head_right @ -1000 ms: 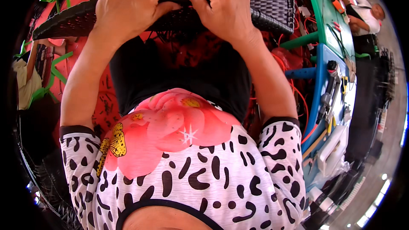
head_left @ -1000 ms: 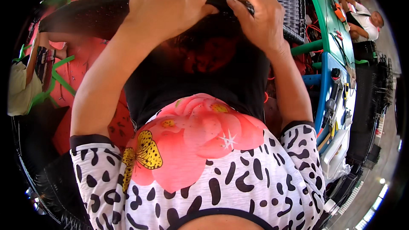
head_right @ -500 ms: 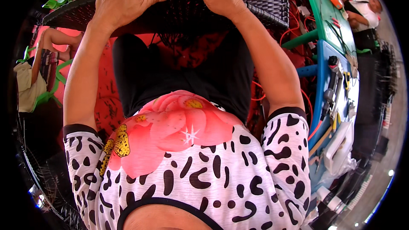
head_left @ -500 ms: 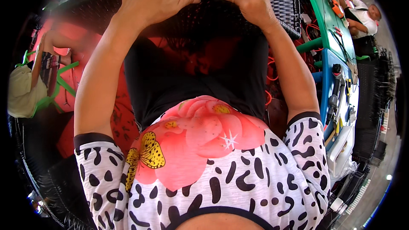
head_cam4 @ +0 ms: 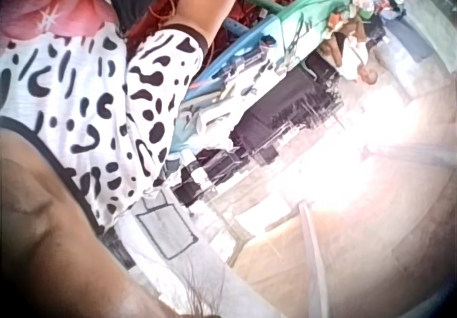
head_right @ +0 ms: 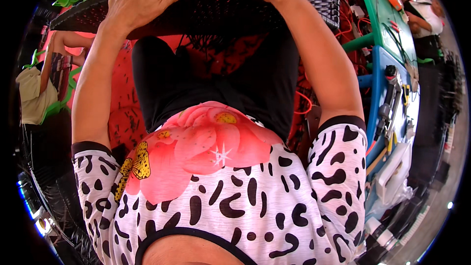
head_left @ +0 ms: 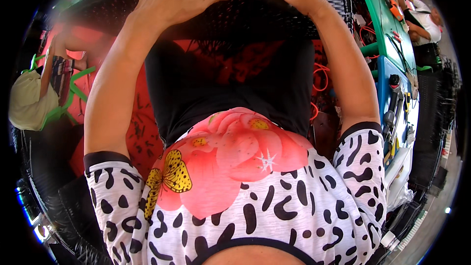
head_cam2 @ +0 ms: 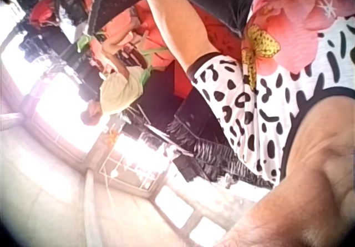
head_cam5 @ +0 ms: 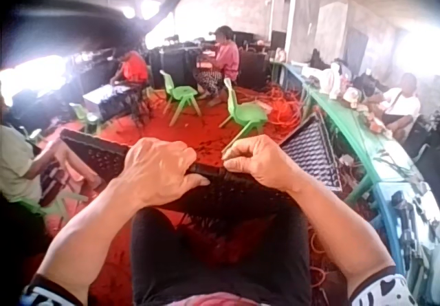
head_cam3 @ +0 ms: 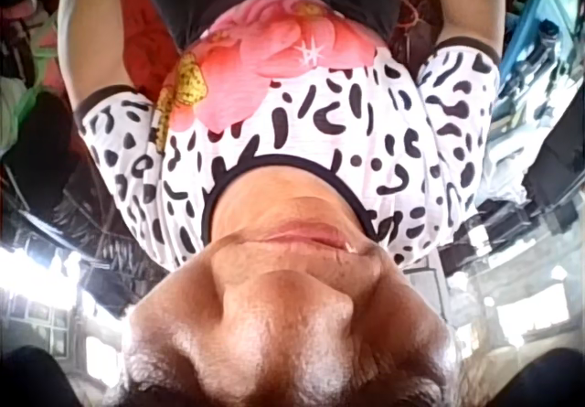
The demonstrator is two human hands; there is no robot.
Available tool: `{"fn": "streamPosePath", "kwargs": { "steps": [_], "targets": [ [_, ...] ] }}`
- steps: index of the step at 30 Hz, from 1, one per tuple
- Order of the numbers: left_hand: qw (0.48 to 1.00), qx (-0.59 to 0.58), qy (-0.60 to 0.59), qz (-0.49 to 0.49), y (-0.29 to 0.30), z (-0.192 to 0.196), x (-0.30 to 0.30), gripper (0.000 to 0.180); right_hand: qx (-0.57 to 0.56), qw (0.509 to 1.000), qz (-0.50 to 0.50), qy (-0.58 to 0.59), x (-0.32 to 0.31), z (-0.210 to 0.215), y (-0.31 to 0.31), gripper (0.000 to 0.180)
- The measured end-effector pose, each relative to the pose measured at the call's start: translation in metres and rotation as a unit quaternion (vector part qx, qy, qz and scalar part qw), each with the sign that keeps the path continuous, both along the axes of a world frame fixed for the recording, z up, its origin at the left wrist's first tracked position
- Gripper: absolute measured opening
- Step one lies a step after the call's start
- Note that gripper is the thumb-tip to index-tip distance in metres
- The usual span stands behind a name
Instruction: The person weaves black synthetic strips around a chair frame, securing them with a nail gun and trimming excess with pliers.
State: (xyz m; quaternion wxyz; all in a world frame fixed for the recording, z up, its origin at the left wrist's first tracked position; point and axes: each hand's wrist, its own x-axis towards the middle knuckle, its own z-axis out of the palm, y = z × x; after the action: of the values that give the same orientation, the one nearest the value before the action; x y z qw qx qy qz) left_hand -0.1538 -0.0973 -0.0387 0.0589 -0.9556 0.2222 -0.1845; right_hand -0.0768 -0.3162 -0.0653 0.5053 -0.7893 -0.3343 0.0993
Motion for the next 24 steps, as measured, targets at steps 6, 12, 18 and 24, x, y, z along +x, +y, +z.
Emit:
{"fn": "streamPosePath", "kwargs": {
  "steps": [6,12,18,24],
  "targets": [
    [0.999,-0.01,0.031,0.021,-0.007,0.01,0.0,0.043,-0.02,0.903,-0.102,-0.418,-0.043,0.001,0.01,0.017],
    [0.998,-0.02,0.052,0.03,-0.013,0.02,0.0,0.046,-0.082,0.853,-0.044,-0.514,-0.038,0.012,0.004,0.021],
    [0.998,-0.026,0.056,0.023,-0.015,0.021,-0.002,0.045,-0.089,0.857,0.064,-0.504,-0.004,0.009,-0.004,0.015],
    [0.997,-0.042,0.062,0.015,-0.028,0.023,-0.004,0.045,0.081,0.995,0.013,0.063,0.004,-0.003,-0.023,0.006]
  ]
}}
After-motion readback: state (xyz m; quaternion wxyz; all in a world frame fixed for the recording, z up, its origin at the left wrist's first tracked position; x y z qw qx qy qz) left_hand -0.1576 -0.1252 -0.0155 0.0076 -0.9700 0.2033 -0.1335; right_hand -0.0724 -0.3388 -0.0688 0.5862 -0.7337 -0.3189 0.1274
